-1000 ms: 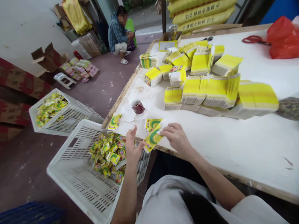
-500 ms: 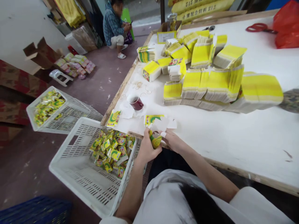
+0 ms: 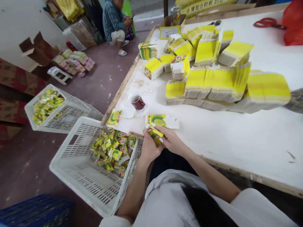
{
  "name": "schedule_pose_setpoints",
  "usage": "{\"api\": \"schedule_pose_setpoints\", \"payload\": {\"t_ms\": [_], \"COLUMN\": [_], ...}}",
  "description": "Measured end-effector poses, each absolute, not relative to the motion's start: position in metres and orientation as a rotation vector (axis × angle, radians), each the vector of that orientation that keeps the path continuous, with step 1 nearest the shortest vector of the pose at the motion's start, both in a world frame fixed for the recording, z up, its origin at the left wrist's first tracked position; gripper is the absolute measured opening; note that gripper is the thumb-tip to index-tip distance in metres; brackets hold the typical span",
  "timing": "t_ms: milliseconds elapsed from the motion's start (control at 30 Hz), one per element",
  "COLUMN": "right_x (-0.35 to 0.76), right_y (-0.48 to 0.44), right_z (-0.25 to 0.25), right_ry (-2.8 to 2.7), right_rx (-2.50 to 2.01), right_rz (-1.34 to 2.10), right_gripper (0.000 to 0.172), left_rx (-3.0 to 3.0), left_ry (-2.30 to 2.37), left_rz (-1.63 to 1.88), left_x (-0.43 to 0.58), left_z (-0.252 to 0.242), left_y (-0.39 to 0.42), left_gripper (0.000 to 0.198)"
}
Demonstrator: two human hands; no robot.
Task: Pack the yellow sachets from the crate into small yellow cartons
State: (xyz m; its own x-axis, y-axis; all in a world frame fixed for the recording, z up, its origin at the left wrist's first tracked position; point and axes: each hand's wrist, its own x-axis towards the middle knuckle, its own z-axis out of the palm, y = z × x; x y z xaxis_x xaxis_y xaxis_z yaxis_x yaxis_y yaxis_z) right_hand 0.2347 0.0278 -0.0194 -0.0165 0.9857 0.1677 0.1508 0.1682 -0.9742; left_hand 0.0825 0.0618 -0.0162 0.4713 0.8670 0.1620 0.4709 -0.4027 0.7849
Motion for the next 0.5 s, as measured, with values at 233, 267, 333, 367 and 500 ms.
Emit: {"api": "schedule_pose_setpoints", "payload": {"t_ms": [233,267,333,367,500], "right_x": [0.24,0.243,0.249,0.253,0.268], "right_y": [0.028,0.028,0.027,0.027,0.03], "right_z": [-0.025,-0.024,-0.024,-0.023,-0.018], "right_ry": [-1.582,-1.648,-1.718,-1.735,-1.796], "right_rx": [-1.241,-1.233,-1.254,-1.267,-1.192], "right_rz": [0.745,0.751,0.768,0.777,0.849], "right_gripper": [0.053,0.049,0.04,0.038,0.032], "left_rx": [2.145,2.16,2.193,2.201,2.181], "left_ry": [1.284,1.274,1.255,1.239,1.173], "left_rz": [0.761,0.744,0.709,0.687,0.623], "left_x": [0.076,0.073,0.069,0.067,0.063], "left_z": [-0.014,-0.011,-0.006,-0.004,0.003], "left_y": [0.062,0.063,0.067,0.068,0.073], "left_gripper": [0.06,0.059,0.055,0.053,0.052]}}
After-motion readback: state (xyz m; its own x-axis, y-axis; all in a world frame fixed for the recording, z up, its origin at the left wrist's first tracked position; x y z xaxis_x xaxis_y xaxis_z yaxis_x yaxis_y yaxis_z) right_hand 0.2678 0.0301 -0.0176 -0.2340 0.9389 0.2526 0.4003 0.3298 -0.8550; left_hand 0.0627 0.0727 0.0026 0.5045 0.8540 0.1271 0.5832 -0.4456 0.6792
